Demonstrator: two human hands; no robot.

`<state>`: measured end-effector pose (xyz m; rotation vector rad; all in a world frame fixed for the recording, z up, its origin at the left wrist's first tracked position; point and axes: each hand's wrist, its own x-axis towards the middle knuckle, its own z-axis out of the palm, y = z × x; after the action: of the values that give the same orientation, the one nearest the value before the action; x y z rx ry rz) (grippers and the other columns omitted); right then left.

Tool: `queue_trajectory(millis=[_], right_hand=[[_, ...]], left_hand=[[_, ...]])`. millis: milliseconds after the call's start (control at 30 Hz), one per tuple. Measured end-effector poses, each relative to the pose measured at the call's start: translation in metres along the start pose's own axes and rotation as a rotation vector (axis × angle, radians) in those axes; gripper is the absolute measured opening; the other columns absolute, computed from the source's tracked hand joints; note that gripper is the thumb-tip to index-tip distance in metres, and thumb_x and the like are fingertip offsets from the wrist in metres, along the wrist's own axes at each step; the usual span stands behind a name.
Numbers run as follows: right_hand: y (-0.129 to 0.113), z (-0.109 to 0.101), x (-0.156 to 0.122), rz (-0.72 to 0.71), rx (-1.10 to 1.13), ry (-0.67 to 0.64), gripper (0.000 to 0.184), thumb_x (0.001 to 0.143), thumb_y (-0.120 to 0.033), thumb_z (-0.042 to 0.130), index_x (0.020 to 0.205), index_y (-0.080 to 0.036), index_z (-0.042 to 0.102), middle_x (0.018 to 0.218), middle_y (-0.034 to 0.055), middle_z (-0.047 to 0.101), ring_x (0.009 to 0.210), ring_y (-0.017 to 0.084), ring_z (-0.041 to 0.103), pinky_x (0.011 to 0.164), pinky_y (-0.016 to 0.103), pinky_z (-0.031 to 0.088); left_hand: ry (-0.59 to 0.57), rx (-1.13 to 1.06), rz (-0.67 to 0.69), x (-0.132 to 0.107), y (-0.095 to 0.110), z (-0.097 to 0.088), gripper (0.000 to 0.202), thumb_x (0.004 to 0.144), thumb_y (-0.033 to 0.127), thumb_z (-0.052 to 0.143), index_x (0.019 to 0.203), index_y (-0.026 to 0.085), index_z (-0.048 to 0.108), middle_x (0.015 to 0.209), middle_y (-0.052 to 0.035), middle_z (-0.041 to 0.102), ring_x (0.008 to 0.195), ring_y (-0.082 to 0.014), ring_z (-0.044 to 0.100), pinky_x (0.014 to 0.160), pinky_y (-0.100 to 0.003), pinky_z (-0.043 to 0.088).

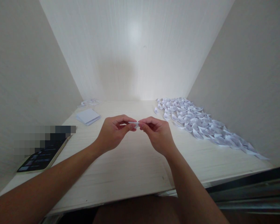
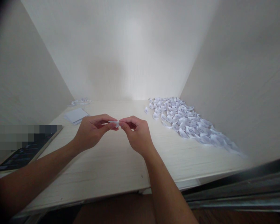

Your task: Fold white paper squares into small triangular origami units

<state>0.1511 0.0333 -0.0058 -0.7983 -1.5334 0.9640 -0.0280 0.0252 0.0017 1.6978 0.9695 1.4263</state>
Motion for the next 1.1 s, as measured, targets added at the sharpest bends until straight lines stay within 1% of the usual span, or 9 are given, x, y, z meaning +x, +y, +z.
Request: queue_trajectory(millis=[133,200,267,367,500,700,933,1100], right_hand=[[0.0025,-0.0006,0.0001,0.027,0.038,0.0,0.009,0.08,-0.03,0.078,0.085,-0.023,0.077,0.084,0.0038,0.077,0.078,0.018,0.069,0.075,0.033,0.055],[0.0028,-0.0017,0.0006,0.037,0.04,-0.005,0.01,0.081,-0.032,0.077,0.085,-0.023,0.078,0.08,0.0031,0.076,0.074,0.017,0.068,0.071,0.032,0.054],[0.0024,-0.0026,0.0013,0.045,0.042,-0.004,0.011,0.083,-0.033,0.075,0.086,-0.022,0.078,0.076,0.0022,0.075,0.07,0.016,0.067,0.068,0.032,0.054],[0.0025,-0.0026,0.0026,0.061,0.053,0.022,0.01,0.082,-0.031,0.076,0.084,-0.022,0.079,0.071,0.0012,0.074,0.065,0.015,0.065,0.065,0.031,0.054],[0.0043,-0.0009,0.0037,0.067,0.08,0.059,0.008,0.077,-0.028,0.08,0.081,-0.021,0.079,0.069,0.0009,0.073,0.064,0.014,0.065,0.066,0.03,0.054],[0.0069,0.0011,0.0037,0.067,0.122,0.076,0.012,0.072,-0.03,0.084,0.08,-0.021,0.079,0.069,0.0012,0.074,0.062,0.014,0.065,0.064,0.03,0.054],[0.0063,-0.001,0.0039,0.071,0.2,0.037,0.02,0.067,-0.036,0.089,0.078,-0.023,0.079,0.069,0.001,0.074,0.063,0.015,0.065,0.065,0.031,0.053],[0.0033,-0.0015,0.0022,0.099,0.178,-0.005,0.018,0.071,-0.037,0.086,0.078,-0.022,0.079,0.069,0.001,0.073,0.065,0.014,0.063,0.066,0.03,0.05]], left_hand=[[0.008,-0.012,-0.032,0.0001,-0.0015,-0.0007,0.015,0.079,0.03,0.081,0.086,0.016,0.079,0.075,-0.0045,0.078,0.067,-0.0175,0.075,0.066,-0.028,0.066],[0.005,-0.036,-0.055,0.0004,-0.003,-0.0016,0.017,0.079,0.03,0.081,0.087,0.016,0.079,0.075,-0.0049,0.079,0.067,-0.0181,0.075,0.066,-0.029,0.066],[0.009,-0.073,-0.077,0.0008,-0.0049,-0.0022,0.021,0.078,0.031,0.083,0.092,0.016,0.079,0.077,-0.005,0.079,0.066,-0.0188,0.076,0.066,-0.031,0.067],[0.021,-0.12,-0.098,0.0011,-0.0061,-0.0014,0.028,0.076,0.033,0.084,0.096,0.015,0.079,0.078,-0.0054,0.08,0.066,-0.0195,0.076,0.067,-0.034,0.068],[0.035,-0.128,-0.137,0.0003,-0.0032,0.0025,0.025,0.074,0.033,0.085,0.09,0.014,0.079,0.075,-0.0062,0.079,0.065,-0.0195,0.076,0.067,-0.034,0.068],[0.069,-0.117,-0.183,-0.0017,0.001,0.0049,0.029,0.065,0.027,0.091,0.087,0.013,0.078,0.072,-0.006,0.079,0.064,-0.0194,0.076,0.062,-0.028,0.065],[0.057,-0.193,-0.194,-0.0009,0.0005,0.0047,0.026,0.065,0.026,0.091,0.085,0.014,0.079,0.073,-0.0067,0.079,0.066,-0.0205,0.077,0.064,-0.029,0.065],[0.051,-0.174,-0.175,-0.0002,0.0,0.004,0.021,0.065,0.023,0.091,0.081,0.015,0.08,0.073,-0.0062,0.08,0.065,-0.0197,0.077,0.063,-0.027,0.065]])
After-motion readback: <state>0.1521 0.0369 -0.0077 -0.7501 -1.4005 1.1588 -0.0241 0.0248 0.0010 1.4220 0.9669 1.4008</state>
